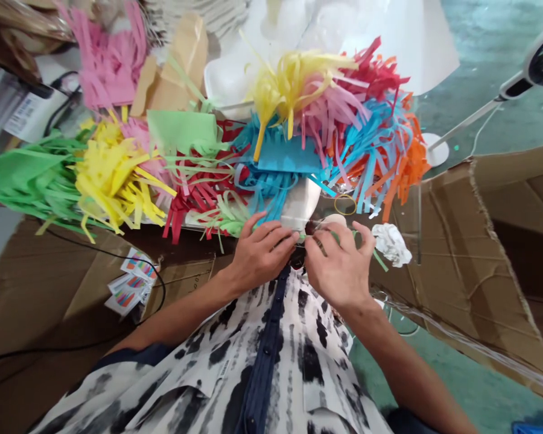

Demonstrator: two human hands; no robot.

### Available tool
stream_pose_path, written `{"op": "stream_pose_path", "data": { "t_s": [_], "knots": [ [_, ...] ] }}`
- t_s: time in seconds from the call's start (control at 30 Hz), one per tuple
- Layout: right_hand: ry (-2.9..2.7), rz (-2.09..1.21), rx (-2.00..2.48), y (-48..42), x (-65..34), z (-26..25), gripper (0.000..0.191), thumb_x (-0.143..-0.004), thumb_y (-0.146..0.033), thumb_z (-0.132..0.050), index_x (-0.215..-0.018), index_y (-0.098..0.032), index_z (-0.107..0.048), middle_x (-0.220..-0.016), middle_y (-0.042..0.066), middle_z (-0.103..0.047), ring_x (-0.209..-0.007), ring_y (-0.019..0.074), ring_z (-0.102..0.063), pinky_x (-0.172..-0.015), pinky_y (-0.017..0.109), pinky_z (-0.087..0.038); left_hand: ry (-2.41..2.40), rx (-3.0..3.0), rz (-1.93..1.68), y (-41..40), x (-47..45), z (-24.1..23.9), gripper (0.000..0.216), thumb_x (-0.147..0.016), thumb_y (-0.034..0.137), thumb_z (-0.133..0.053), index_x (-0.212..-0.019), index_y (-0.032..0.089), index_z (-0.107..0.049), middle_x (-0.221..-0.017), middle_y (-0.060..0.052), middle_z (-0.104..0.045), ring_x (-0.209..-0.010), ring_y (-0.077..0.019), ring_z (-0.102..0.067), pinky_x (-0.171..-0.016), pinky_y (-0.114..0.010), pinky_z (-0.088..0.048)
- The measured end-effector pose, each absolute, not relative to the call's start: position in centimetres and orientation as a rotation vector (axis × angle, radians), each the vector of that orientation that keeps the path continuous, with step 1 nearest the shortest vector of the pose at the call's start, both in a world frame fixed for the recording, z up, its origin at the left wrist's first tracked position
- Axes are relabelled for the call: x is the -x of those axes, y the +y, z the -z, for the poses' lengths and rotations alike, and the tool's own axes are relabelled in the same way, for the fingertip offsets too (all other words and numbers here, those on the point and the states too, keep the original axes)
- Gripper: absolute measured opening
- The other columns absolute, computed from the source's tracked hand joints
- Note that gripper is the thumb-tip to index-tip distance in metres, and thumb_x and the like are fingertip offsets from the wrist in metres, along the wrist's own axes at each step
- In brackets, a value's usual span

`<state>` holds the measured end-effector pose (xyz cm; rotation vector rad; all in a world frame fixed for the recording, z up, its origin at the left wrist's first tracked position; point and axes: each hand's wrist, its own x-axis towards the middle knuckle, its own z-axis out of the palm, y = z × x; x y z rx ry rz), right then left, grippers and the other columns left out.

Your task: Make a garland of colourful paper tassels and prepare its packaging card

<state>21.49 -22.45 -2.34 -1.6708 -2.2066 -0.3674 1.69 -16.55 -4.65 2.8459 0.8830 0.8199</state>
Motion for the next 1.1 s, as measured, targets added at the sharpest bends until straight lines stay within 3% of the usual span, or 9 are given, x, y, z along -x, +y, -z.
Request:
{"op": "stream_pose_path", "data": {
  "t_s": [0.13,0.33,0.5,0.57,0.77,0.9,1.0,1.1],
  "knots": [
    [-2.149,0.430,1.629,-22.9,-20.5,3.4,0.007,-0.096,-0.023,-0.074,-0.101,-0.026,-0.070,-0.099,-0.003,-0.081,-0.111,0.0225,-0.068,-0.116,0.051,-0.029,0.878,-2.850,-0.918,-16.9,-1.3,5.9,0.016,-0.102,0.016,-0.062,-0.110,0.022,-0.075,-0.107,-0.003,-0.082,-0.105,-0.0189,-0.072,-0.117,-0.045,-0.042],
    [-2.170,0.410,1.507,-23.6,-20.8,4.0,0.015,-0.098,-0.017,-0.071,-0.103,-0.032,-0.067,-0.094,-0.008,-0.081,-0.105,0.0197,-0.071,-0.111,0.048,-0.035,0.986,-2.649,-0.841,-18.3,-0.8,4.4,0.014,-0.102,0.022,-0.064,-0.099,0.021,-0.077,-0.101,-0.006,-0.082,-0.094,-0.0203,-0.073,-0.087,-0.037,-0.051],
    [-2.121,0.379,1.427,-24.1,-21.5,1.5,0.029,-0.092,-0.018,-0.076,-0.113,-0.038,-0.073,-0.099,-0.004,-0.082,-0.104,0.0243,-0.072,-0.108,0.053,-0.036,1.120,-1.845,-0.818,-19.1,-0.2,0.6,0.024,-0.102,0.040,-0.067,-0.107,0.023,-0.083,-0.104,-0.007,-0.084,-0.095,-0.0231,-0.078,-0.088,-0.036,-0.057],
    [-2.084,0.392,1.428,-23.9,-21.5,0.5,0.030,-0.092,-0.021,-0.076,-0.115,-0.040,-0.075,-0.095,-0.004,-0.082,-0.101,0.0243,-0.073,-0.108,0.053,-0.035,1.018,-1.467,-0.728,-18.6,0.1,-0.3,0.027,-0.098,0.045,-0.071,-0.101,0.022,-0.085,-0.098,-0.007,-0.085,-0.089,-0.0226,-0.078,-0.083,-0.034,-0.059],
    [-2.023,0.405,1.388,-23.2,-20.5,-1.5,0.023,-0.092,-0.025,-0.076,-0.109,-0.041,-0.077,-0.088,-0.004,-0.081,-0.096,0.0248,-0.072,-0.111,0.056,-0.031,0.775,-0.789,-0.521,-17.8,0.7,-1.0,0.034,-0.072,0.047,-0.094,-0.088,0.018,-0.085,-0.074,-0.005,-0.078,-0.065,-0.0150,-0.069,-0.064,-0.027,-0.054],
    [-1.796,0.017,1.379,-22.0,-19.0,-2.3,0.008,-0.094,-0.025,-0.075,-0.096,-0.032,-0.077,-0.089,0.000,-0.079,-0.097,0.0247,-0.072,-0.106,0.052,-0.045,0.811,-0.823,-0.568,-18.0,0.7,-1.7,0.033,-0.070,0.045,-0.096,-0.080,0.017,-0.081,-0.071,-0.003,-0.074,-0.062,-0.0112,-0.063,-0.061,-0.024,-0.049],
    [-1.492,-0.541,1.357,-20.4,-17.8,-2.2,0.006,-0.093,-0.032,-0.075,-0.088,-0.029,-0.076,-0.090,0.002,-0.076,-0.090,0.0230,-0.070,-0.087,0.043,-0.054,0.864,-0.961,-0.763,-17.3,0.7,-2.6,0.028,-0.074,0.044,-0.093,-0.081,0.019,-0.080,-0.080,-0.002,-0.074,-0.072,-0.0122,-0.064,-0.069,-0.025,-0.052],
    [-1.268,-0.797,1.247,-18.7,-16.9,-1.8,0.007,-0.088,-0.033,-0.080,-0.085,-0.028,-0.076,-0.087,0.000,-0.074,-0.082,0.0201,-0.069,-0.079,0.039,-0.055,0.826,-1.032,-0.895,-16.3,0.6,-3.1,0.025,-0.078,0.042,-0.091,-0.078,0.021,-0.077,-0.097,-0.003,-0.076,-0.088,-0.0145,-0.068,-0.081,-0.029,-0.055]
  ]
}}
